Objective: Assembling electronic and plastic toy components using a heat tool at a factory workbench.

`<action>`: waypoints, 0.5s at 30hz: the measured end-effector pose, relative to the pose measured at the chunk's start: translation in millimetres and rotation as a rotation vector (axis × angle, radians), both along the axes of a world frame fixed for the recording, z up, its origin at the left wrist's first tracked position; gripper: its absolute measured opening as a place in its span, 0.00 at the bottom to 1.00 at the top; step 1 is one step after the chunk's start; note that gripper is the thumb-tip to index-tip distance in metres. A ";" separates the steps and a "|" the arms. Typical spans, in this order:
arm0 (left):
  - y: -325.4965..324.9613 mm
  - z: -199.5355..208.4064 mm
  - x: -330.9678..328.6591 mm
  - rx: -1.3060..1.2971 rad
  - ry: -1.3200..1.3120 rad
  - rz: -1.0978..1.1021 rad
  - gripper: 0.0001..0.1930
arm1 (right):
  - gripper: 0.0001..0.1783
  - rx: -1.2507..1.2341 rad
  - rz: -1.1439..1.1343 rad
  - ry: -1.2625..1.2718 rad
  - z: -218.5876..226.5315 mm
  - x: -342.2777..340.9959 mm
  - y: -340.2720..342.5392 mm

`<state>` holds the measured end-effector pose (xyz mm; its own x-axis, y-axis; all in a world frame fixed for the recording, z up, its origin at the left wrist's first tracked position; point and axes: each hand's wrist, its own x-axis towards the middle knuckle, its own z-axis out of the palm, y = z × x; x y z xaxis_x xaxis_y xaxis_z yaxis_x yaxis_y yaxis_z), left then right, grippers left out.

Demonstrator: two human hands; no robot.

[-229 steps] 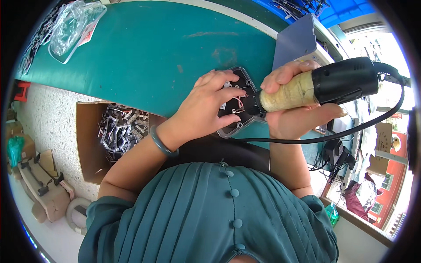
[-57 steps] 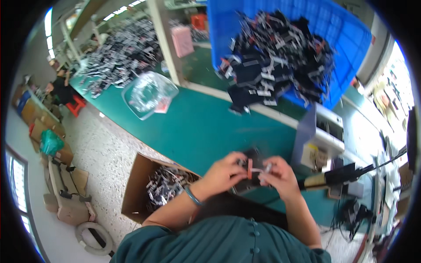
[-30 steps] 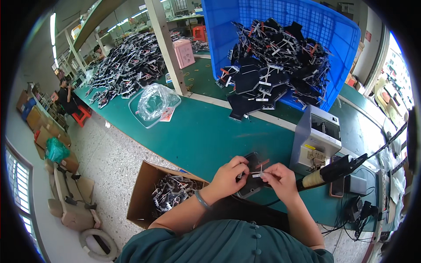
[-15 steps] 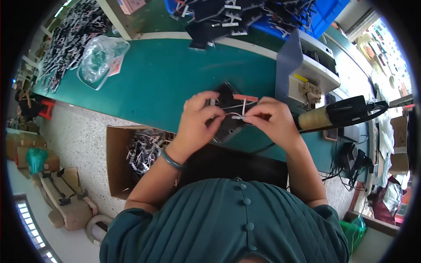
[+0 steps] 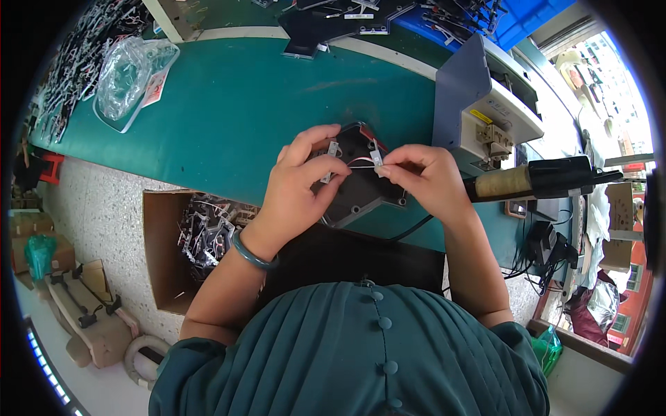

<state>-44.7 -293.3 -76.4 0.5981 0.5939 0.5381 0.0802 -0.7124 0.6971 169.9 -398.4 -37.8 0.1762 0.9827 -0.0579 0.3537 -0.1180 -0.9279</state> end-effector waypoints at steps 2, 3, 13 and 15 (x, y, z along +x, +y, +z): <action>1.1 0.6 0.3 -0.013 0.006 0.003 0.14 | 0.04 -0.012 0.013 -0.019 0.3 1.4 1.0; 1.7 3.2 0.5 -0.007 0.020 -0.012 0.13 | 0.04 -0.026 0.022 -0.036 0.9 1.1 -0.3; 3.7 7.1 -1.3 0.030 0.054 -0.021 0.13 | 0.05 0.107 0.046 -0.156 3.8 -2.8 -2.2; 4.9 5.5 0.0 0.032 0.033 -0.014 0.12 | 0.05 0.118 0.074 -0.203 5.8 -2.0 -1.5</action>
<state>-44.7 -288.5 -70.9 0.6241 0.5682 0.5364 0.0926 -0.7354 0.6713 167.9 -400.0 -32.0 0.0998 0.9912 0.0874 0.5381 0.0201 -0.8427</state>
